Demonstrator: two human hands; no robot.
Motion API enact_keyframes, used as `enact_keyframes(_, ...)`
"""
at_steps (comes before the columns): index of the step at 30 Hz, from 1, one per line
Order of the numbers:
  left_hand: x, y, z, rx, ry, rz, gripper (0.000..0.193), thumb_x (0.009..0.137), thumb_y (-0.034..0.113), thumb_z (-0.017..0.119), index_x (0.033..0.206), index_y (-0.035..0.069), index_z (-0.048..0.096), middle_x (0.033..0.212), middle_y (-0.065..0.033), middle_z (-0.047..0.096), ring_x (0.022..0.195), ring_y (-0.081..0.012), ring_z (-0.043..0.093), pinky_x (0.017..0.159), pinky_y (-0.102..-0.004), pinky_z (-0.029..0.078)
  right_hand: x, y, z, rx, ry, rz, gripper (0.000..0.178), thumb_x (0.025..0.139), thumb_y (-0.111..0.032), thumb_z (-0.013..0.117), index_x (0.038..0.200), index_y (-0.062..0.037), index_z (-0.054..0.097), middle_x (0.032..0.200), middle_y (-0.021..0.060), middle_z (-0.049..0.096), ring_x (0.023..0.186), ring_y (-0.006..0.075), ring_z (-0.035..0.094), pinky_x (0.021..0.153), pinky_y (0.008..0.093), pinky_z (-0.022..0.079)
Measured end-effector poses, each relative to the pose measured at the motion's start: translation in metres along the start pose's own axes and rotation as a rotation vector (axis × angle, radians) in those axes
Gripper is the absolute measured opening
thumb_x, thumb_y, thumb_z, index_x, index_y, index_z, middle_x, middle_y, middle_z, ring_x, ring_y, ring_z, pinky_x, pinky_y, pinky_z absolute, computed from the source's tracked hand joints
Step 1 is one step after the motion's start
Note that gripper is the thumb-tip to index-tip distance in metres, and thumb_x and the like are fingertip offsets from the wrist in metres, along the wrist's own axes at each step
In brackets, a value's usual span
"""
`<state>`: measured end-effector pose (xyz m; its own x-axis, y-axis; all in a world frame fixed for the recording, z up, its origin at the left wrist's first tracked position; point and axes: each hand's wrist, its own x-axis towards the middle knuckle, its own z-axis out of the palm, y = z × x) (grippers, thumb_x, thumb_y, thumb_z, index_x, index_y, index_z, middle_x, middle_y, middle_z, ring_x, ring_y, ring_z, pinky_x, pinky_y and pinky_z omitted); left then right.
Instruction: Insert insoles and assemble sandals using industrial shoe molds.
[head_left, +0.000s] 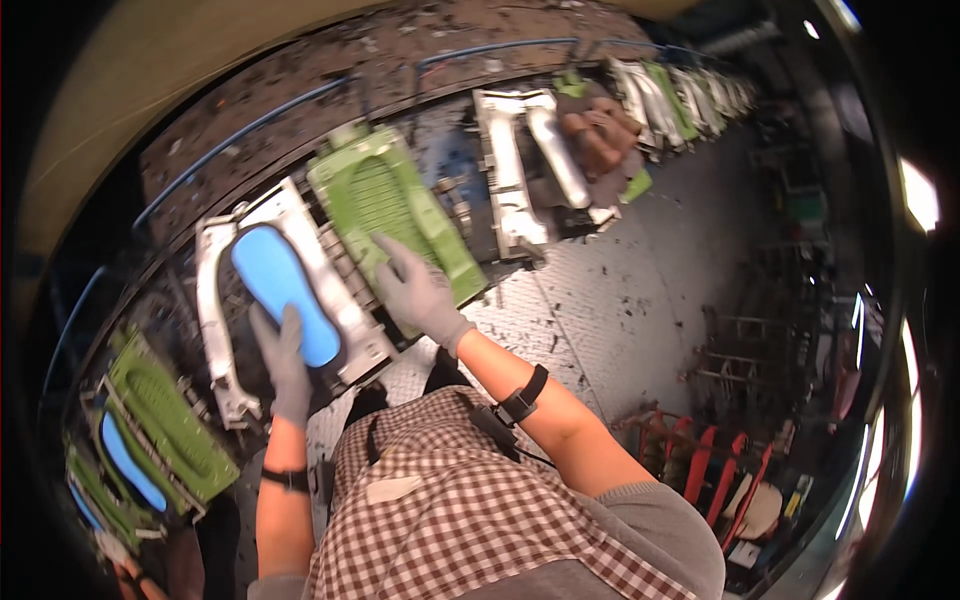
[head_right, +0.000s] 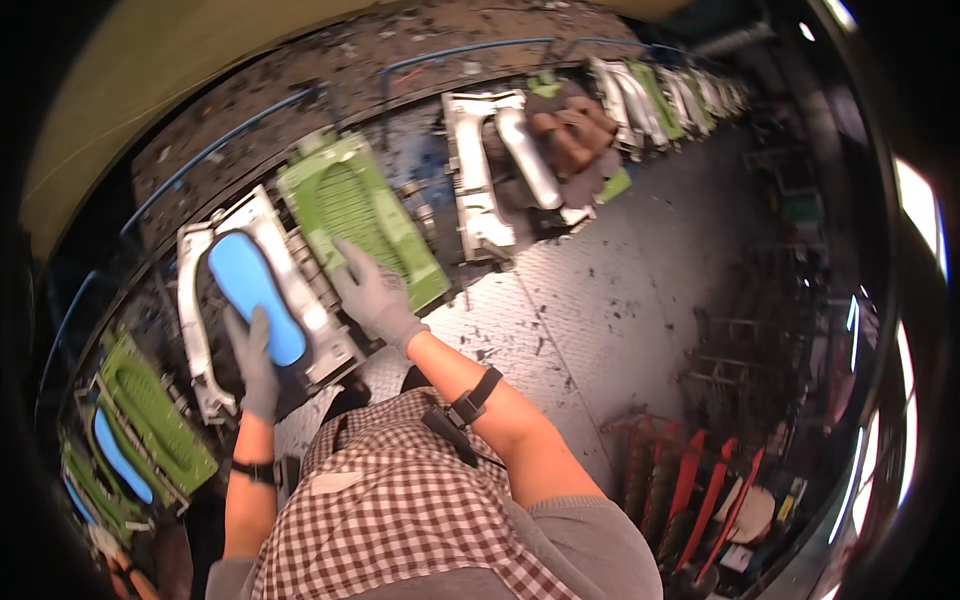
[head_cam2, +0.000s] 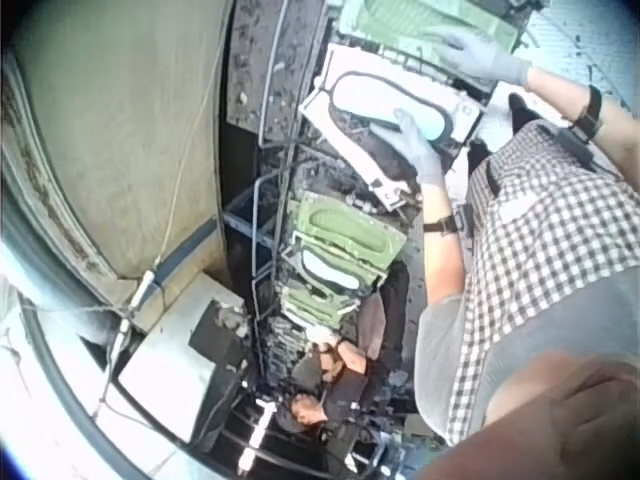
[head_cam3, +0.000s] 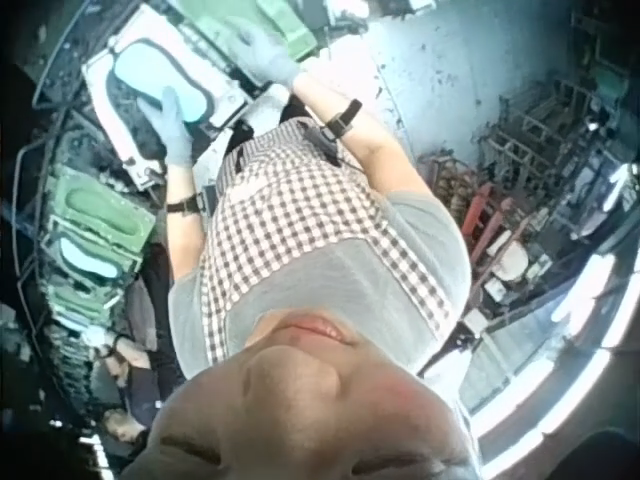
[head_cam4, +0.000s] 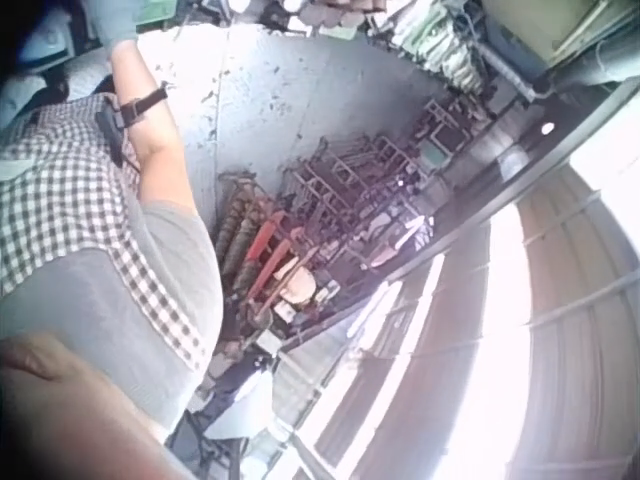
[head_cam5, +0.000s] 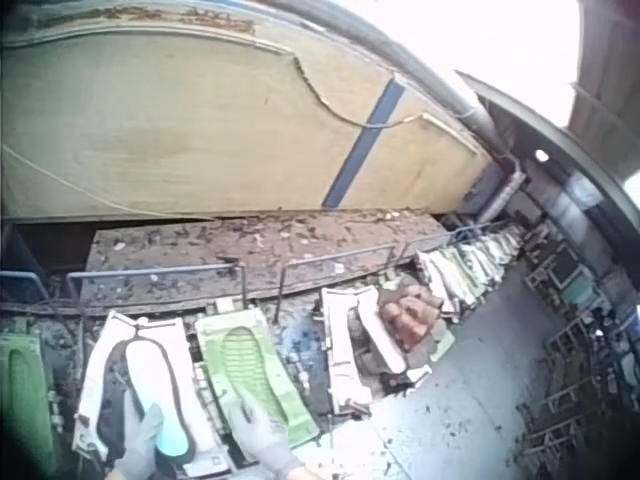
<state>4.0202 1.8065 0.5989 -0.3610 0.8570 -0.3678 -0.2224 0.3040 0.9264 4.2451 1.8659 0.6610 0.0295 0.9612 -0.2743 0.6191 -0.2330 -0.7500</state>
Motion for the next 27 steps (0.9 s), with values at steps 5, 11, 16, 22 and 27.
enact_keyframes(5,-0.035,0.024,0.051,0.443,0.268,0.461,0.055,0.106,0.014,0.055,0.154,-0.006,0.037,0.157,-0.0205,0.043,0.147,-0.0300,0.039,0.122,-0.0404,0.029,0.050,0.131,-0.183,0.003,0.786,0.106,0.042,0.096,-0.025,0.061,0.132,-0.0025,0.065,0.125,0.0211,0.065,0.118,0.0334,0.062,0.103,0.0405,0.047)
enact_keyframes(11,-0.080,0.069,0.280,0.466,-0.480,0.678,0.035,0.102,0.008,0.054,0.134,-0.004,0.062,0.132,-0.0175,0.066,0.127,-0.0280,0.060,0.111,-0.0390,0.043,0.125,0.250,-0.332,-0.364,0.724,0.281,0.051,0.093,-0.037,0.066,0.137,-0.0117,0.063,0.130,0.0190,0.064,0.125,0.0375,0.058,0.107,0.0442,0.046)
enact_keyframes(16,-0.049,-0.005,0.462,0.016,-0.407,-0.038,0.064,0.103,0.025,0.065,0.153,-0.005,0.040,0.140,-0.0157,0.058,0.123,-0.0216,0.058,0.107,-0.0345,0.046,0.143,0.249,-0.359,-0.442,0.577,0.144,0.033,0.095,-0.033,0.064,0.120,-0.0101,0.067,0.122,0.0151,0.066,0.119,0.0356,0.060,0.101,0.0437,0.047)
enact_keyframes(22,0.017,-0.050,0.561,-0.144,-0.238,-0.211,0.072,0.095,0.028,0.073,0.150,-0.007,0.043,0.133,-0.0144,0.063,0.115,-0.0215,0.061,0.098,-0.0330,0.050,0.101,0.302,-0.388,0.575,0.143,0.325,0.029,0.101,-0.018,0.060,0.121,0.0032,0.062,0.111,0.0105,0.069,0.097,0.0138,0.065,0.086,0.0291,0.052)
enact_keyframes(27,0.045,-0.073,0.563,-0.220,-0.406,-0.228,0.044,0.093,0.027,0.076,0.122,-0.005,0.069,0.107,-0.0041,0.071,0.094,-0.0134,0.064,0.086,-0.0287,0.051,0.127,0.243,-0.418,0.630,0.186,-0.138,0.037,0.097,-0.008,0.064,0.129,0.0095,0.060,0.124,0.0104,0.067,0.106,0.0146,0.065,0.093,0.0283,0.052)
